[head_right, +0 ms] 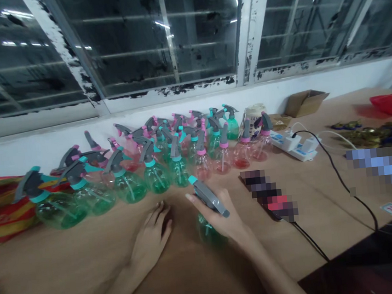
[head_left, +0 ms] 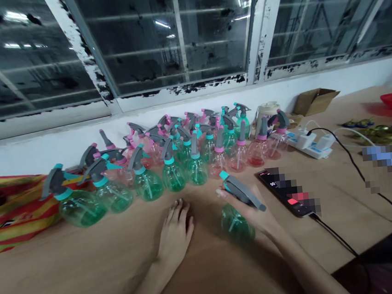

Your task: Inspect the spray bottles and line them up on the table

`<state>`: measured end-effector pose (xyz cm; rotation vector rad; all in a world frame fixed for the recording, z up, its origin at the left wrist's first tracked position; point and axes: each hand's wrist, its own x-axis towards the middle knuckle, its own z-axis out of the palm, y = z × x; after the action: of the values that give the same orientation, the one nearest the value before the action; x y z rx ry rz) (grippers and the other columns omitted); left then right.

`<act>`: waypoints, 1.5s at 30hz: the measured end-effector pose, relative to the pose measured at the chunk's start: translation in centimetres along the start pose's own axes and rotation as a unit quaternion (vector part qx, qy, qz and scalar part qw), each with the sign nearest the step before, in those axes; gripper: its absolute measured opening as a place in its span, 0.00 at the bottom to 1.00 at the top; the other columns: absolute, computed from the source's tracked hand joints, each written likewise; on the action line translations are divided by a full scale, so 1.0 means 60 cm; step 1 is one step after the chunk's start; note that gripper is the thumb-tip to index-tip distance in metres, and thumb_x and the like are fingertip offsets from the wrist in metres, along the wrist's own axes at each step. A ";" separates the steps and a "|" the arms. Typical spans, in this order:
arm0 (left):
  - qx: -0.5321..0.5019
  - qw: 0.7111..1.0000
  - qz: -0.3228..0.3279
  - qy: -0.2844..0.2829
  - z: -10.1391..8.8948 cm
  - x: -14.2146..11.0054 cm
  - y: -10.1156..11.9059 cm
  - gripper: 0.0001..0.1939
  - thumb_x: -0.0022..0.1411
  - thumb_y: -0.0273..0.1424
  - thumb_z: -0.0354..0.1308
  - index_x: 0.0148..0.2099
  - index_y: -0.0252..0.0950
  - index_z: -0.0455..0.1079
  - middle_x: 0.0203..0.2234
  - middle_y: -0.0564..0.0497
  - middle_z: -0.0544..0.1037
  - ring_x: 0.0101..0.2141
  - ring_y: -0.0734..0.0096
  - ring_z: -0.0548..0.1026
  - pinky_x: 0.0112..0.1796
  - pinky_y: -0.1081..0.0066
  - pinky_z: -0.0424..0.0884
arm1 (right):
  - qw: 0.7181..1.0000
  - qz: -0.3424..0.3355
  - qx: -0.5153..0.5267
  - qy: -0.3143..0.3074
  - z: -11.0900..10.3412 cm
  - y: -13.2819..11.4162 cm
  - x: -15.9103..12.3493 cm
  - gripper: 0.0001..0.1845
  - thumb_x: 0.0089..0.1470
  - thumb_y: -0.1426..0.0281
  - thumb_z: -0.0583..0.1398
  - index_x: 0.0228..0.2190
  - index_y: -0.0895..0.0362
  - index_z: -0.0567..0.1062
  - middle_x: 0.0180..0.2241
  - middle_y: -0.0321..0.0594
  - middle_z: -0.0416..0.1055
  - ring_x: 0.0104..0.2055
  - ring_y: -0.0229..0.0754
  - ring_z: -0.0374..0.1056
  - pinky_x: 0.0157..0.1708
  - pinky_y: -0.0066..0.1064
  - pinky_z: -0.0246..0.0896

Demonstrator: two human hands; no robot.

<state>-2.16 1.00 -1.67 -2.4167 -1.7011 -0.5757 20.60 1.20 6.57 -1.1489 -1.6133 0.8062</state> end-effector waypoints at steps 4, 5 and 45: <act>-0.006 1.000 0.002 0.007 0.001 0.000 -0.001 0.17 0.65 0.30 0.44 0.54 0.33 0.64 0.55 0.41 0.67 0.56 0.57 0.63 0.53 0.56 0.63 | 0.999 0.002 0.032 -0.014 -0.004 -0.005 -0.004 0.13 0.53 0.60 0.58 0.34 0.56 0.75 0.24 0.35 0.70 0.27 0.40 0.67 0.27 0.29 0.61; -0.007 1.000 0.002 0.008 0.001 -0.001 -0.001 0.17 0.65 0.30 0.44 0.54 0.33 0.64 0.55 0.41 0.67 0.56 0.57 0.63 0.53 0.56 0.63 | 1.000 0.009 0.028 -0.012 -0.005 -0.007 -0.005 0.13 0.53 0.60 0.58 0.33 0.56 0.75 0.23 0.35 0.69 0.26 0.40 0.67 0.26 0.29 0.61; 0.031 0.999 0.020 0.005 0.003 -0.001 -0.002 0.17 0.66 0.29 0.46 0.54 0.29 0.65 0.54 0.39 0.67 0.56 0.55 0.63 0.53 0.57 0.63 | 0.998 0.012 0.039 -0.057 -0.011 -0.006 -0.006 0.14 0.52 0.59 0.59 0.36 0.55 0.74 0.28 0.38 0.72 0.30 0.41 0.69 0.29 0.31 0.62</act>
<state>-2.26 1.03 -1.87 -2.3955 -1.6367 -0.5214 21.15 0.72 7.00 -1.0849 -1.6492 0.9564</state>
